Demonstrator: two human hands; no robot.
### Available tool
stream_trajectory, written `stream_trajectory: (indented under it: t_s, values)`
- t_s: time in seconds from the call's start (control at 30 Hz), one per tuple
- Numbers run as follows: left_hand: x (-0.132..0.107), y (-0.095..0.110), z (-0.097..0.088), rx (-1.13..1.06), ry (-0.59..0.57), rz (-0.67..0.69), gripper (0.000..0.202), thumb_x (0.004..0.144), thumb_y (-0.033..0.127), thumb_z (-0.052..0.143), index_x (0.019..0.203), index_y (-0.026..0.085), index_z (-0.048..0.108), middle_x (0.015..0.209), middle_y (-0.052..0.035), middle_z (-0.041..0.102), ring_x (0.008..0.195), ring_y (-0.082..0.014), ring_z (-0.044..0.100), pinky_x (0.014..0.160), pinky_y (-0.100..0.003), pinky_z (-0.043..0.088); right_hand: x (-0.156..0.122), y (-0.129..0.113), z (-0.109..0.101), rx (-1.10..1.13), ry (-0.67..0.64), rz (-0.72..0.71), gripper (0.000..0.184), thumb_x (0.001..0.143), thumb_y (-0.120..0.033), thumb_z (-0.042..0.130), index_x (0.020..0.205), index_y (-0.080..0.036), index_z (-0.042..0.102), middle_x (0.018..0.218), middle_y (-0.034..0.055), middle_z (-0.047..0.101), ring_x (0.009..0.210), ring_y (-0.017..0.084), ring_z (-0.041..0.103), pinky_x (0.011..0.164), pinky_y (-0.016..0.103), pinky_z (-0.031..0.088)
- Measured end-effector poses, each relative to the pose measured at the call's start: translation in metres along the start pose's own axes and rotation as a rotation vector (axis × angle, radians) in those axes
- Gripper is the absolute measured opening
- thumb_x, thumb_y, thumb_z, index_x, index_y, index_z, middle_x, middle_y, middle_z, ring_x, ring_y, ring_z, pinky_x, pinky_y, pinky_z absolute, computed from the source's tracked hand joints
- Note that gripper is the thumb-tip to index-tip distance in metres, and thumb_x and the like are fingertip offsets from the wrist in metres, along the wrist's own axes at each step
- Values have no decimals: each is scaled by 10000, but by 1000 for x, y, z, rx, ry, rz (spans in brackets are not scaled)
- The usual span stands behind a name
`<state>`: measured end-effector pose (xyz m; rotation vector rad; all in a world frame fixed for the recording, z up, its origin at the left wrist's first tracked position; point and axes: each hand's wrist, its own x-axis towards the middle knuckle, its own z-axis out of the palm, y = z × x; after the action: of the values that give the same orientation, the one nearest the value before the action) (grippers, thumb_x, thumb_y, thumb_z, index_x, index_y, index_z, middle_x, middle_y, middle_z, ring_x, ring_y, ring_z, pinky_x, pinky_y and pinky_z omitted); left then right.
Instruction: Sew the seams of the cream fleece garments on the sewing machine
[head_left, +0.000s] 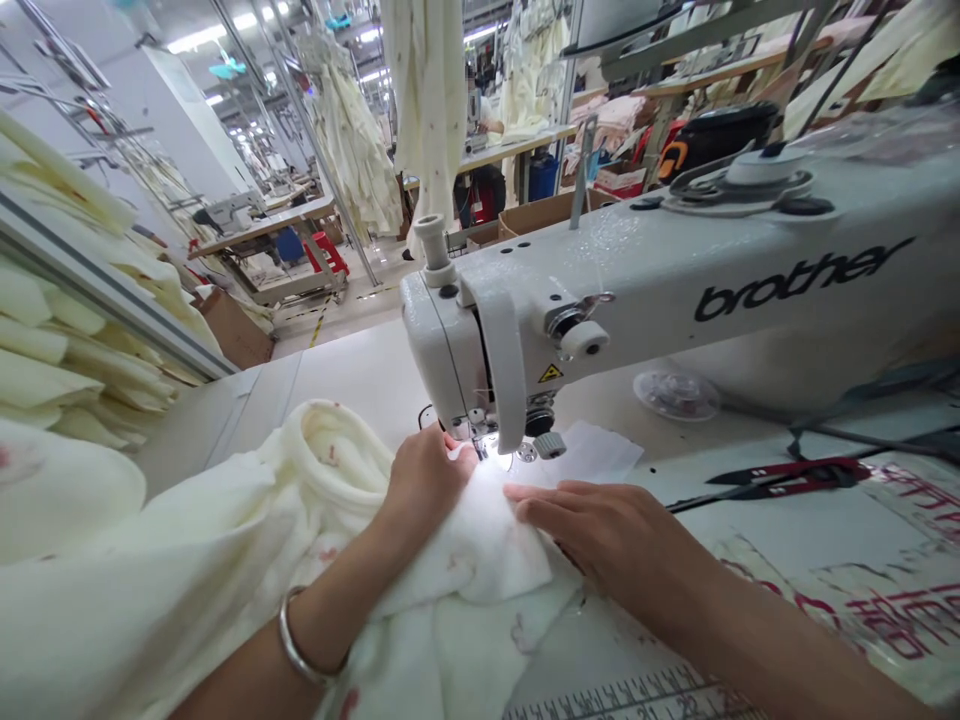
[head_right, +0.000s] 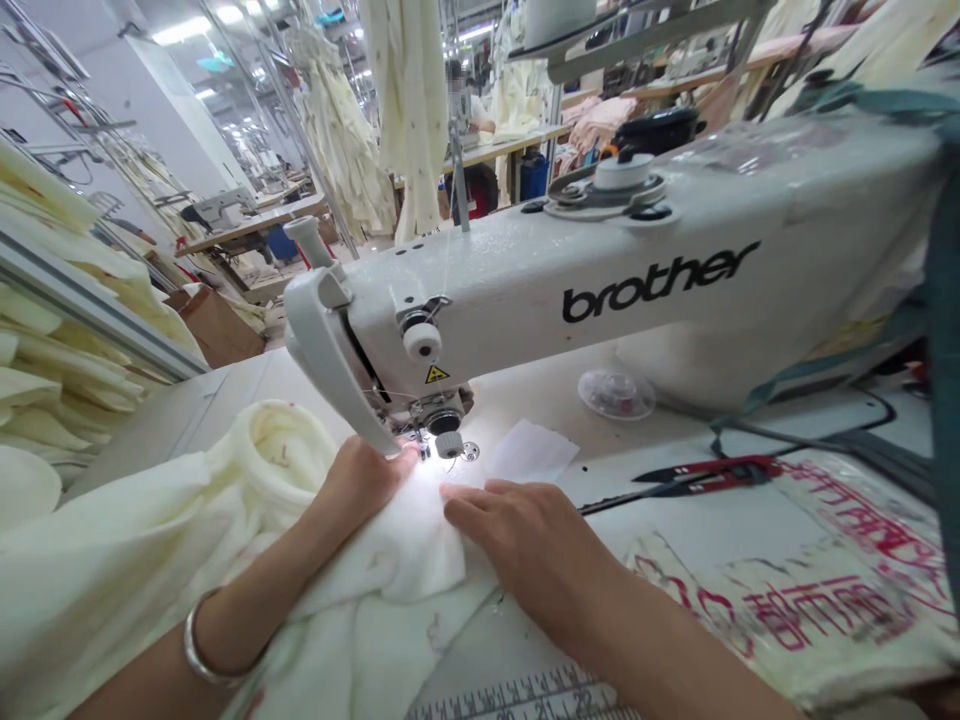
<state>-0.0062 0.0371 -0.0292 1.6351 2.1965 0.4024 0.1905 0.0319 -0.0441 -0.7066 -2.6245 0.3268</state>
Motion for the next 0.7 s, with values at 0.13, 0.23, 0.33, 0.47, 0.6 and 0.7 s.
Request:
stream_trajectory:
  t_s: [0.13,0.23,0.33,0.47,0.6,0.7]
  values:
    - [2,-1,0,3,-1,12,127,787,255,506,770,155,581,822,-100,668,820,-248,604,710,-316,387,-3,-7,10,21,45,93,255,855,-45,406,914,-209,590,890,24,701,723,164,662,595,251,494]
    - [9,-5,-4,-30,-45,96,80,749,227,539,731,164,585,800,-57,660,779,-206,590,700,-284,396,-5,-21,23,-14,163,131,303,813,-9,357,909,-190,580,934,41,705,692,166,673,550,252,488]
    - [15,-8,-9,-56,-77,157,78,727,213,544,683,161,581,740,-30,640,722,-171,569,673,-256,403,-6,-29,30,-78,192,132,363,779,12,339,972,-170,587,803,30,703,590,164,648,470,254,439]
    - [20,-10,-12,-52,-86,167,98,709,222,550,714,154,620,742,-42,654,756,-188,573,682,-258,421,-4,-27,31,-73,160,155,385,792,-1,387,1069,-195,573,788,-6,699,579,143,631,488,243,428]
    - [31,-11,-16,-43,-111,173,77,652,209,582,683,168,639,747,-49,677,769,-208,584,689,-264,430,10,-25,29,-106,102,189,426,653,2,455,1012,-176,599,812,24,707,590,176,650,449,254,418]
    - [39,-13,-20,-64,-103,158,36,589,156,589,607,170,617,727,-61,683,804,-223,585,698,-262,431,23,-29,24,-117,-55,211,417,638,12,472,978,-180,618,842,29,709,601,191,657,454,261,425]
